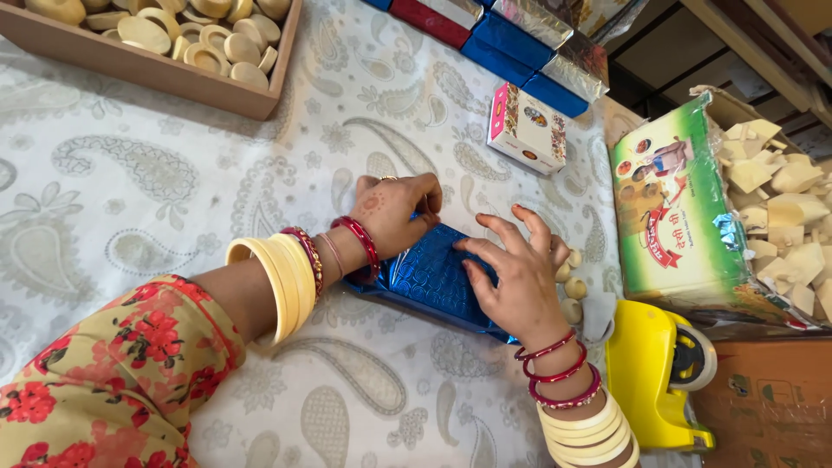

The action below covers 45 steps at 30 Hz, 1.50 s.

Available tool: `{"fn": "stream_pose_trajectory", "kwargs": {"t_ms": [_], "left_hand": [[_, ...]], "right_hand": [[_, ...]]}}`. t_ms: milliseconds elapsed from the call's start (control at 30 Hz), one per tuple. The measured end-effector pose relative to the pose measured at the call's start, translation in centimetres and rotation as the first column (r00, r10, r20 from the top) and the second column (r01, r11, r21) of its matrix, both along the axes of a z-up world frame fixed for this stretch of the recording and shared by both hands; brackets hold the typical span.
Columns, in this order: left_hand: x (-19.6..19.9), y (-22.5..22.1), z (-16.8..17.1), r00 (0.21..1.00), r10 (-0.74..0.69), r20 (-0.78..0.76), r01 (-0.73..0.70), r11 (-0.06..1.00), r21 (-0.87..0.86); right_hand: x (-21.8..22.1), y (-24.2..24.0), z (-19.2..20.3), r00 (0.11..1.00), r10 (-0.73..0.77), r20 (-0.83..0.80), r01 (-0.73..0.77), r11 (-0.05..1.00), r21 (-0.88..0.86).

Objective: The recorder is packaging boxes with silver and blue foil wrappers.

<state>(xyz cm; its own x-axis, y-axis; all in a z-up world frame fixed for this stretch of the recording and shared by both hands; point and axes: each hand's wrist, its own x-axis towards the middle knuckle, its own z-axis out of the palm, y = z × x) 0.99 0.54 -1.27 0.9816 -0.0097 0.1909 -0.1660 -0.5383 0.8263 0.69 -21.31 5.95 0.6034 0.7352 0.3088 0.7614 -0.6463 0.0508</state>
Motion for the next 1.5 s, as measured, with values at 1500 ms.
{"fn": "stream_pose_trajectory", "kwargs": {"t_ms": [1500], "left_hand": [[-4.7, -3.5, 1.6, 0.904, -0.307, 0.299, 0.062, 0.784, 0.617]], "right_hand": [[-6.5, -37.7, 0.8, 0.615, -0.518, -0.595, 0.788, 0.378, 0.485]]}}
